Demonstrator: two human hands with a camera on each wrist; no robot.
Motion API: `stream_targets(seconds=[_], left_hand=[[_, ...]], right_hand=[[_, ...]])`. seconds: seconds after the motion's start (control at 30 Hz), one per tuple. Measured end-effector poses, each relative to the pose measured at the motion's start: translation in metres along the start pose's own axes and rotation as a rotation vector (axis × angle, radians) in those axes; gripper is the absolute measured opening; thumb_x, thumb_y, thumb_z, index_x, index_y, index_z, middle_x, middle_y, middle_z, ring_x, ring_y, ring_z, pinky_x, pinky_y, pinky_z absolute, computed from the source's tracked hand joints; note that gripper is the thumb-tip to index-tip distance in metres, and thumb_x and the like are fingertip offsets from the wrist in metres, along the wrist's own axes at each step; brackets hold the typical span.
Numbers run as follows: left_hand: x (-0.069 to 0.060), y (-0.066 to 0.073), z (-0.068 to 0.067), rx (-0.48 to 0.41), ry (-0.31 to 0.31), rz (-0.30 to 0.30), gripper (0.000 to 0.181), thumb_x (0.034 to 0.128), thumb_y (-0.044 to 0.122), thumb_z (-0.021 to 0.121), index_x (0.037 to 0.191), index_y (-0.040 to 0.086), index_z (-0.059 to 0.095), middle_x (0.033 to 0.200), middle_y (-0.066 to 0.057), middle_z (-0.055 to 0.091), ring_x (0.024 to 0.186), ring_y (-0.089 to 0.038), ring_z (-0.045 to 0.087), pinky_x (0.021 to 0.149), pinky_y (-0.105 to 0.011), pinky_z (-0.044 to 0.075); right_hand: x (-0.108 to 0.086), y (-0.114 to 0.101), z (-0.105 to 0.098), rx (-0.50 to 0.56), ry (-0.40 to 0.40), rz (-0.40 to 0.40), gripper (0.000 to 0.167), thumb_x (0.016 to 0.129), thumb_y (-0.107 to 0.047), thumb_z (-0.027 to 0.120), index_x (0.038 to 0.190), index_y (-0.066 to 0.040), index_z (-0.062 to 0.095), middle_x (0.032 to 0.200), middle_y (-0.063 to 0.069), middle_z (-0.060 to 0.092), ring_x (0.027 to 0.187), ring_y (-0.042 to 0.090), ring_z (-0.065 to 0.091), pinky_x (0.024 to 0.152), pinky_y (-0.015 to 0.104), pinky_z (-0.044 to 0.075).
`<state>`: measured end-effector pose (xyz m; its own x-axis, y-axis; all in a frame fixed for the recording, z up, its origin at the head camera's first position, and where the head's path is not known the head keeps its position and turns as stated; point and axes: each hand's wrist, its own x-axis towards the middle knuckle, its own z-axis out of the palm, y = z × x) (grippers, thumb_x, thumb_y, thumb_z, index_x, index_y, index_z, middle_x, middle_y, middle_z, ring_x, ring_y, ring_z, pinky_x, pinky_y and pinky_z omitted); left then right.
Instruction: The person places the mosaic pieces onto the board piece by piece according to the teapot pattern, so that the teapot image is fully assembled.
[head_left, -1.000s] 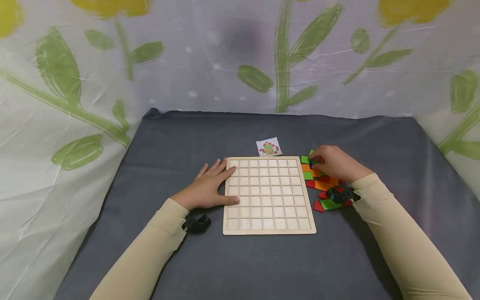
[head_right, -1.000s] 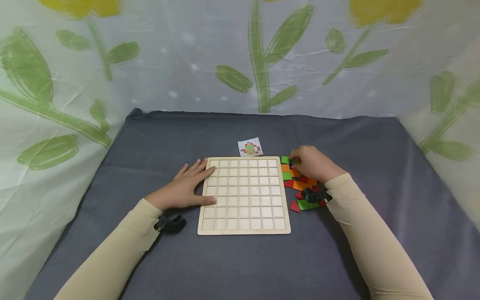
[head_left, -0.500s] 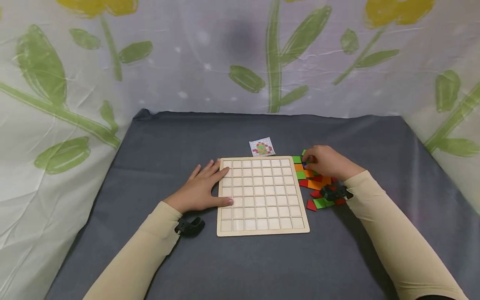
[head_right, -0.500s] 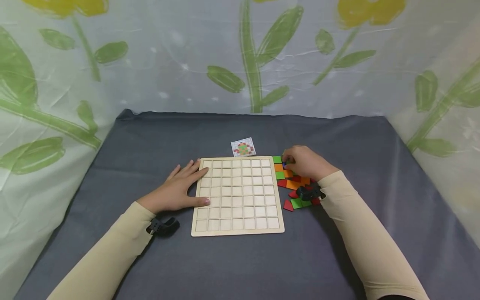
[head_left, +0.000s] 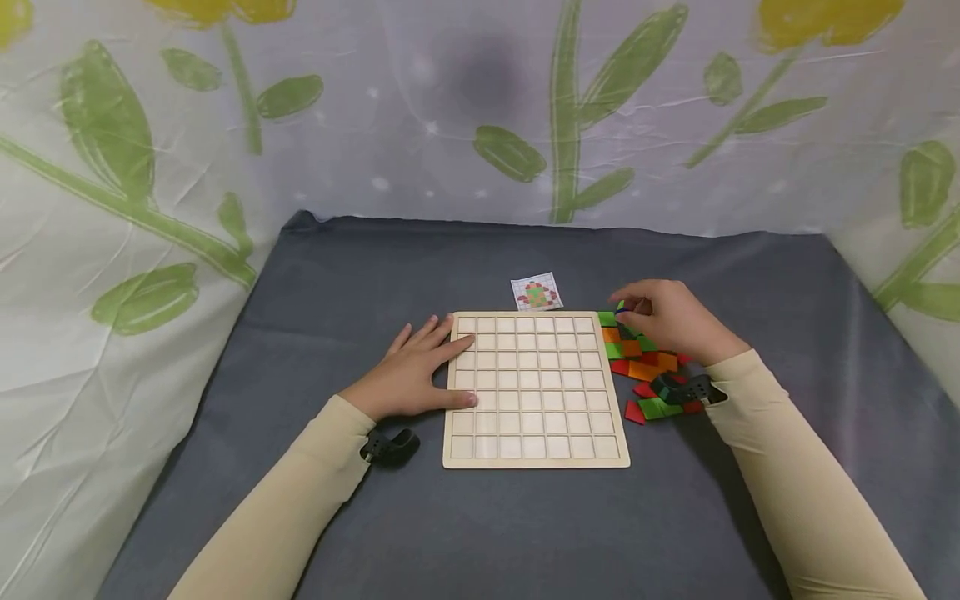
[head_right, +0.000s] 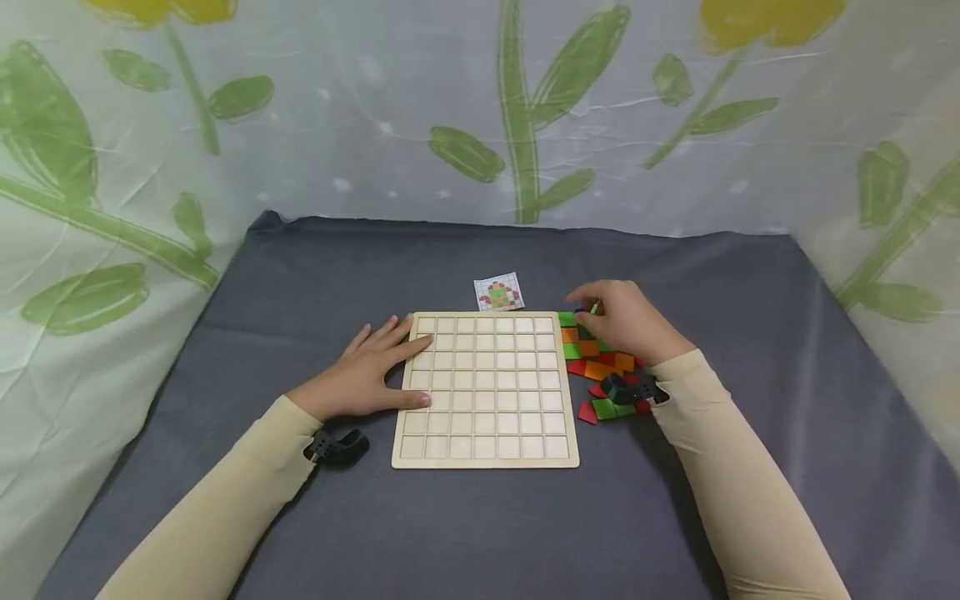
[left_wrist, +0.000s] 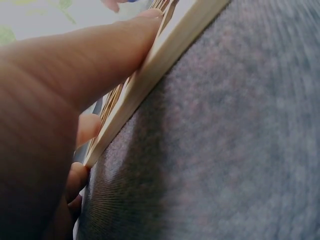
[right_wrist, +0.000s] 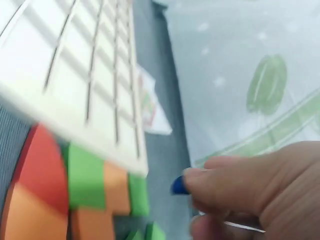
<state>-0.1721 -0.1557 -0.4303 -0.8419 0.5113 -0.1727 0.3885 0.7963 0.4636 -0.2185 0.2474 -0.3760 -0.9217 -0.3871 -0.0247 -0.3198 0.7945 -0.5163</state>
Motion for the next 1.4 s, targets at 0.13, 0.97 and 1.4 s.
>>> stream_targets(seconds=[0.13,0.97,1.4], left_hand=[[0.001,0.000,0.000,0.001,-0.005,0.003,0.096,0.0898,0.073,0.068,0.167,0.032,0.030,0.177,-0.005,0.003,0.164,-0.029,-0.002,0.128,-0.057,-0.009],[0.001,0.000,0.001,0.017,-0.002,0.018,0.094,0.0909,0.072,0.067,0.167,0.033,0.030,0.177,-0.004,0.004,0.164,-0.031,-0.002,0.128,-0.060,-0.008],[0.002,-0.001,0.004,0.017,0.017,0.013,0.094,0.0898,0.074,0.067,0.167,0.033,0.032,0.177,-0.003,0.005,0.164,-0.031,0.000,0.128,-0.059,-0.008]], right_hand=[[0.001,-0.014,0.000,0.026,0.037,-0.038,0.023,0.103,-0.013,0.070,0.123,-0.004,0.078,0.106,0.012,0.076,0.067,0.023,0.059,0.060,0.034,0.049],[0.058,-0.061,0.074,0.132,0.023,-0.097,0.010,0.095,-0.015,0.080,0.103,-0.009,0.083,0.096,0.004,0.079,0.087,0.020,0.069,0.081,0.039,0.056],[0.055,-0.059,0.083,0.127,0.048,-0.124,0.009,0.097,-0.016,0.078,0.101,-0.009,0.083,0.097,0.004,0.075,0.091,0.022,0.068,0.082,0.041,0.056]])
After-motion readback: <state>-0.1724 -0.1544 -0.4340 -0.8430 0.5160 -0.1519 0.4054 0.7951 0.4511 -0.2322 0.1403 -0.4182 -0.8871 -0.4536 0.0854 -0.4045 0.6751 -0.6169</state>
